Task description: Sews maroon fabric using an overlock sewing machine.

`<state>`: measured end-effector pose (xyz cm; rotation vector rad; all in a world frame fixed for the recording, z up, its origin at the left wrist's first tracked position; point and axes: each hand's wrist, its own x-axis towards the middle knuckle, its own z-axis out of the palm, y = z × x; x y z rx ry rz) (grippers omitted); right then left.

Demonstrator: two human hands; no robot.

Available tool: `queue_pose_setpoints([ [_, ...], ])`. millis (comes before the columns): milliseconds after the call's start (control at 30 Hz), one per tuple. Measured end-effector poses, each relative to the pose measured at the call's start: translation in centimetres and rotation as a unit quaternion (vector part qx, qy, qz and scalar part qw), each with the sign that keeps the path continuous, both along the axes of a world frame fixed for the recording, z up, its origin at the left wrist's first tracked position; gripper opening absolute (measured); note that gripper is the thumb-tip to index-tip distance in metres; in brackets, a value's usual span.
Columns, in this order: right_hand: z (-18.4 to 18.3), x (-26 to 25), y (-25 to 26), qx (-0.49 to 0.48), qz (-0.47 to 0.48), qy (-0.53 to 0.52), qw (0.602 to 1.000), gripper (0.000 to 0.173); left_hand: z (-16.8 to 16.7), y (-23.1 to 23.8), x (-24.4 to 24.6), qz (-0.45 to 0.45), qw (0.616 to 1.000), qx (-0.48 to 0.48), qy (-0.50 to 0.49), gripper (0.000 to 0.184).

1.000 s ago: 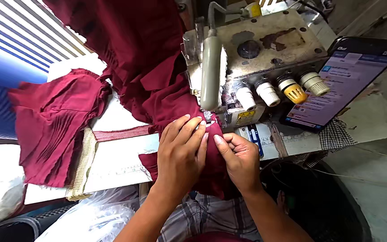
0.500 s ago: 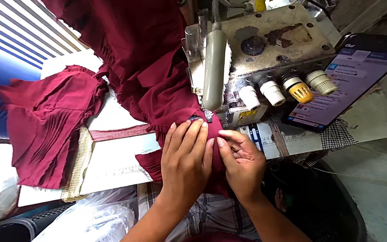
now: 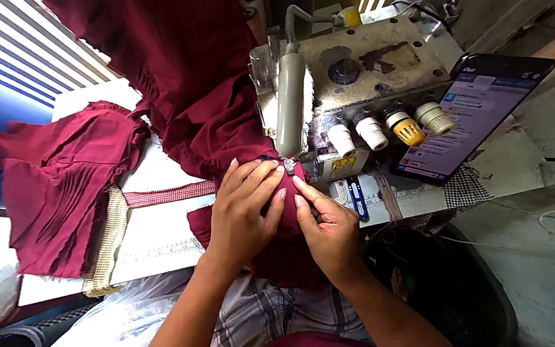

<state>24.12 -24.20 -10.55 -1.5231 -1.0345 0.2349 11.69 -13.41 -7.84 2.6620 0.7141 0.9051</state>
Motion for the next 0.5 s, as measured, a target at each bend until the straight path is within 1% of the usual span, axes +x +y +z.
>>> queue_pose_setpoints([
  [67,-0.5,0.1,0.0,0.005,0.01,-0.008,1.0,0.028,0.0,1.1,-0.6,-0.029,0.999,-0.015,-0.007,0.032],
  [100,-0.8,0.2,-0.2,0.002,0.013,-0.016,1.0,0.03,-0.1,1.2,-1.0,-0.024,1.0,-0.016,-0.011,0.034],
  [167,-1.4,0.2,-0.8,-0.014,0.007,-0.02,1.0,0.038,-0.6,0.6,-2.4,0.04,0.998,-0.018,-0.038,0.042],
  [200,-1.8,0.2,-1.4,-0.033,0.004,-0.013,0.999,0.043,-1.1,-0.1,-3.4,0.086,0.994,-0.038,-0.053,0.052],
  [233,-2.1,0.3,-2.0,-0.052,0.006,-0.001,0.999,0.042,-1.7,-0.9,-4.6,0.134,0.986,-0.073,-0.064,0.063],
  [267,-2.4,0.2,-2.7,-0.068,0.013,0.015,0.997,0.033,-2.6,-1.6,-6.0,0.17,0.975,-0.122,-0.068,0.07],
  [300,-2.7,0.2,-3.3,-0.08,0.024,0.034,0.996,0.021,-3.3,-2.3,-7.2,0.193,0.965,-0.168,-0.058,0.067],
  [333,-2.9,0.2,-3.8,-0.088,0.042,0.057,0.994,0.016,-3.7,-2.7,-8.4,0.2,0.961,-0.188,-0.039,0.056],
  [367,-3.0,0.2,-4.1,-0.091,0.066,0.086,0.99,0.016,-3.6,-2.8,-9.4,0.187,0.964,-0.184,-0.028,0.042],
  [400,-3.0,0.3,-4.2,-0.091,0.092,0.117,0.985,0.017,-2.8,-2.7,-10.5,0.167,0.971,-0.171,-0.03,0.034],
  [500,-3.0,0.2,-3.7,-0.097,0.142,0.176,0.969,0.019,1.4,-0.5,-12.9,0.109,0.977,-0.16,-0.096,0.026],
])
